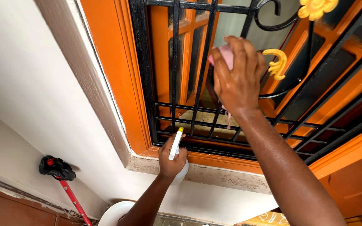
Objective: The person cleans a window grill by wiping the metal bars with a cloth while holding a spray bottle.
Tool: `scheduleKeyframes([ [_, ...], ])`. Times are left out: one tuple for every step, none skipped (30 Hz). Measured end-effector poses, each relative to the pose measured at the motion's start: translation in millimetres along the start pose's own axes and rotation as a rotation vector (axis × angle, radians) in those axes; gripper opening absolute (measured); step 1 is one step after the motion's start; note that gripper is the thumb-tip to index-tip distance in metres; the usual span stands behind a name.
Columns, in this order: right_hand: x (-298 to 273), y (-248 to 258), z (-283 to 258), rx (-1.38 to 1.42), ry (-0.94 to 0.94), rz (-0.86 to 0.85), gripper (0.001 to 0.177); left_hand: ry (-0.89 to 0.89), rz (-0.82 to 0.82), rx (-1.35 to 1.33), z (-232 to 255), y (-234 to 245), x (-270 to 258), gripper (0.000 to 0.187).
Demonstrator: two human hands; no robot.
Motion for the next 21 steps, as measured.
scheduleKeyframes([
  [3.5, -0.7, 3.0, 0.004, 0.000, -0.001, 0.033, 0.003, 0.001, 0.002, 0.4, 0.0, 0.3, 0.043],
  [5.7, 0.4, 6.1, 0.039, -0.001, 0.040, 0.031, 0.004, -0.003, -0.012, 0.9, 0.2, -0.5, 0.043],
  [6.5, 1.2, 8.2, 0.073, -0.002, 0.081, 0.028, 0.006, -0.008, -0.025, 1.0, -0.1, -0.8, 0.044],
  [6.8, -0.8, 9.2, 0.077, -0.005, 0.081, 0.028, 0.008, -0.008, -0.021, 0.4, 0.1, -0.2, 0.044],
  [6.8, -2.1, 12.2, 0.083, -0.045, 0.108, 0.028, 0.005, -0.007, -0.017, 0.0, 0.3, -0.6, 0.044],
  [6.4, -5.3, 12.8, 0.088, -0.064, 0.120, 0.028, 0.004, -0.004, -0.016, -0.3, -0.6, -1.5, 0.044],
  [5.9, -8.7, 13.4, 0.093, -0.082, 0.132, 0.028, 0.008, -0.002, -0.014, -0.7, -1.4, -2.7, 0.044],
  [3.8, -11.7, 11.1, 0.095, -0.109, 0.174, 0.031, 0.022, -0.003, 0.000, -2.1, -0.9, -2.8, 0.045],
  [0.8, -13.5, 9.4, 0.098, -0.136, 0.217, 0.038, 0.036, -0.003, 0.013, -3.8, -0.6, -1.8, 0.046],
  [-5.6, -13.9, 5.7, 0.100, -0.139, 0.216, 0.038, 0.038, -0.005, 0.016, -4.3, -1.6, -1.5, 0.046],
  [-14.7, -14.6, 0.7, 0.070, -0.157, 0.165, 0.033, 0.019, 0.003, -0.007, -3.5, -2.5, -1.3, 0.046],
  [-22.9, -17.2, -3.4, 0.041, -0.175, 0.112, 0.030, 0.003, 0.010, -0.031, -3.1, -2.2, -1.9, 0.046],
  [-28.6, -21.4, -6.6, 0.044, -0.179, 0.109, 0.030, 0.007, 0.007, -0.028, -4.4, -1.0, -1.9, 0.046],
  [-34.8, -26.2, -8.9, 0.027, -0.196, 0.120, 0.027, -0.009, 0.009, -0.014, -4.3, 0.0, -2.5, 0.046],
  [-42.7, -31.2, -11.8, 0.011, -0.212, 0.132, 0.025, -0.025, 0.010, 0.001, -3.6, 1.0, -4.0, 0.046],
  [-53.4, -35.8, -17.5, 0.008, -0.216, 0.132, 0.025, -0.028, 0.006, 0.000, -3.5, 1.5, -4.0, 0.046],
  [-67.5, -38.7, -26.1, 0.043, -0.227, 0.137, 0.024, -0.006, -0.004, 0.019, -3.9, 1.9, -4.8, 0.046],
  [-81.0, -41.0, -33.3, 0.077, -0.233, 0.145, 0.023, 0.012, -0.011, 0.034, -4.3, 1.1, -3.3, 0.046],
  [-94.2, -44.5, -42.3, 0.052, -0.231, 0.109, 0.023, 0.006, -0.013, 0.032, -3.6, 0.5, -0.8, 0.046],
  [-108.2, -45.8, -51.2, 0.031, -0.227, 0.066, 0.022, 0.023, -0.011, 0.032, -3.5, 0.2, -1.3, 0.046],
  [-121.0, -43.0, -57.8, 0.030, -0.225, 0.065, 0.022, 0.040, -0.010, 0.032, -3.4, 0.3, -2.1, 0.045],
])
Point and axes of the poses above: each hand's wrist, its own x-axis towards the middle knuckle, its own y-axis out of the back of the hand, z = x × y, the point moved 5 cm from there along x, towards the middle knuckle, and after that the axes turned 14 degrees about x, right-handed, at the moved point
